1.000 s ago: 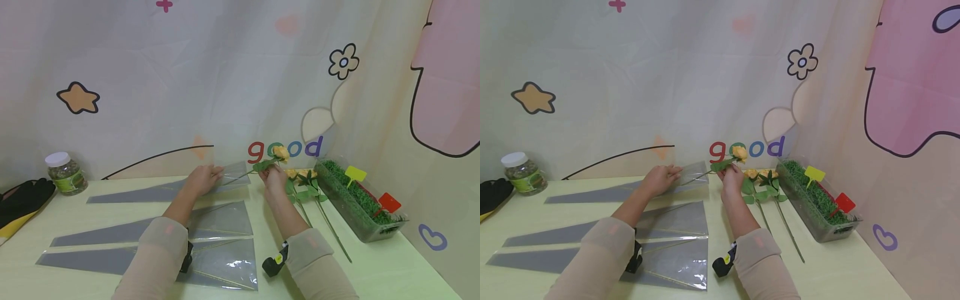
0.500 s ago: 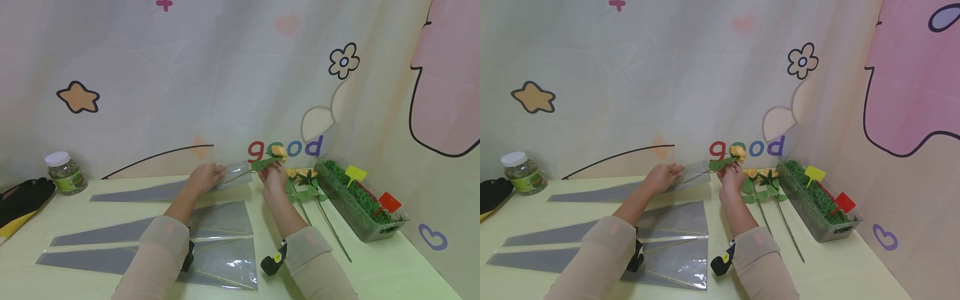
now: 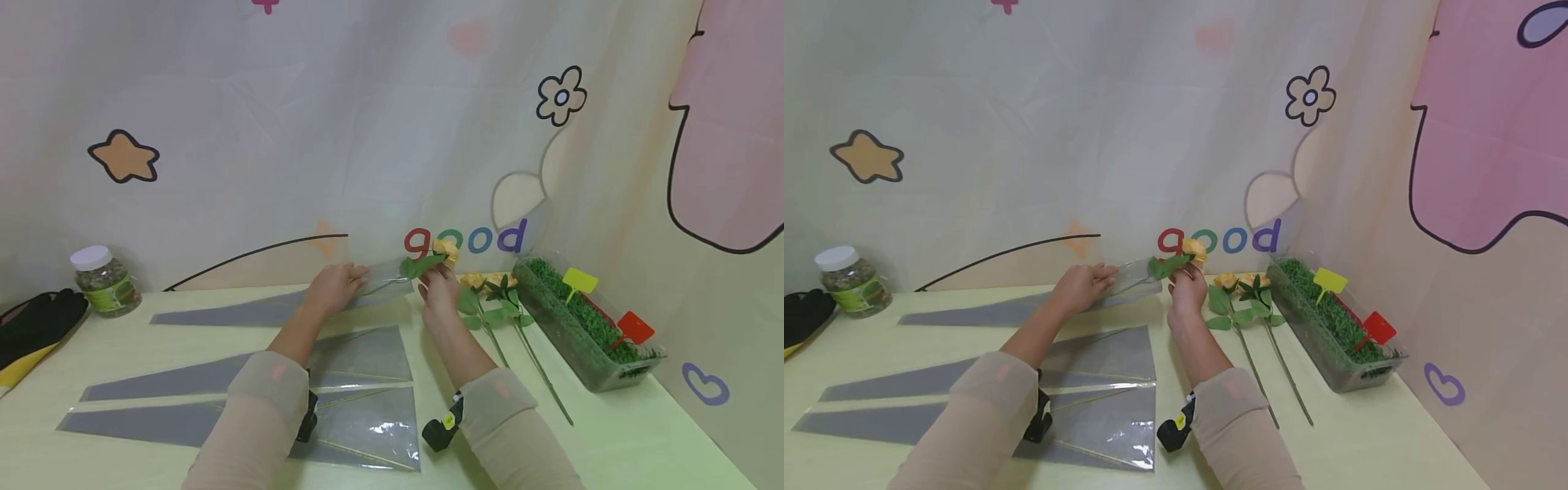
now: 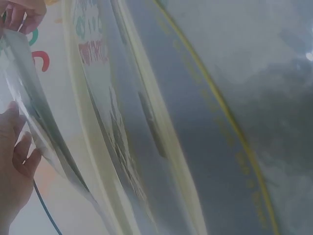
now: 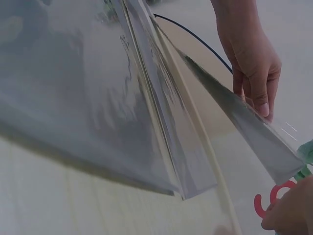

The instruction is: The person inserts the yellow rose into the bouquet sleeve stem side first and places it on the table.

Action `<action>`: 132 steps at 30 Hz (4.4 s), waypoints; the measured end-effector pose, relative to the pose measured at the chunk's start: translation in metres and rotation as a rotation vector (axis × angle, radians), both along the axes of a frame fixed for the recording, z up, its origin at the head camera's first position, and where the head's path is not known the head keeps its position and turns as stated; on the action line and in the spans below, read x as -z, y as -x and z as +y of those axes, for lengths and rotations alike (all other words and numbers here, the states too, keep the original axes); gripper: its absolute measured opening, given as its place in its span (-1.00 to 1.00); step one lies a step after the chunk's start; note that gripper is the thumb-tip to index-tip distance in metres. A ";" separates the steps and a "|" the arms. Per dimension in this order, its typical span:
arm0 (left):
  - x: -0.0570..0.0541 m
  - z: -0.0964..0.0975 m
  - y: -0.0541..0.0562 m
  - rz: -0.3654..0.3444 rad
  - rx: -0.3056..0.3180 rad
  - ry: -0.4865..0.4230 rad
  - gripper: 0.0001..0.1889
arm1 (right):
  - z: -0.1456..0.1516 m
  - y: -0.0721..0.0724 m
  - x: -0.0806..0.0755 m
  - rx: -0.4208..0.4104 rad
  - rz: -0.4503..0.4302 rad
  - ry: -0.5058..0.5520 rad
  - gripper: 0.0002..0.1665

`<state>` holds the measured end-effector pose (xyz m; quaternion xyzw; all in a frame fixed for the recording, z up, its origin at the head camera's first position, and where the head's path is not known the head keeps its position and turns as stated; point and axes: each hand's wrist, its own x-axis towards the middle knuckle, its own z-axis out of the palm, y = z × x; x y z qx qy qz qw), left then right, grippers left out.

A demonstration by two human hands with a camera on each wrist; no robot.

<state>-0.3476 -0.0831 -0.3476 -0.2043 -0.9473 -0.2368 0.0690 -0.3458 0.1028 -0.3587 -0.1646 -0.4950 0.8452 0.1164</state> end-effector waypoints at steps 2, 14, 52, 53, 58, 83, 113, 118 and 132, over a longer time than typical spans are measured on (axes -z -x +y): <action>0.000 -0.001 0.001 0.008 0.002 -0.006 -0.62 | -0.001 0.000 0.000 -0.005 -0.002 -0.020 -0.57; -0.002 -0.001 -0.001 0.000 0.016 -0.007 -0.61 | -0.011 0.003 0.007 -0.002 -0.021 -0.098 -0.78; -0.001 0.001 0.000 -0.003 0.013 -0.023 -0.61 | -0.017 -0.002 0.004 -0.068 -0.001 -0.154 -0.70; -0.002 0.001 0.000 -0.003 0.013 -0.019 -0.61 | -0.017 -0.002 0.004 -0.070 -0.003 -0.154 -0.72; -0.003 0.002 0.001 0.002 0.019 -0.008 -0.61 | -0.017 0.001 0.005 -0.067 0.000 -0.142 -0.77; -0.003 -0.001 -0.001 -0.002 0.033 -0.045 -0.60 | -0.008 -0.001 0.001 -0.085 0.020 -0.046 -0.50; -0.004 -0.004 -0.001 -0.019 0.025 -0.049 -0.60 | -0.002 -0.001 0.002 -0.093 0.025 -0.064 -0.68; -0.005 -0.004 -0.002 -0.017 0.018 -0.047 -0.60 | -0.002 -0.001 0.003 -0.104 0.025 -0.071 -0.67; -0.006 -0.006 -0.004 -0.015 0.014 -0.021 -0.59 | -0.005 -0.002 0.005 -0.119 0.023 -0.108 -0.67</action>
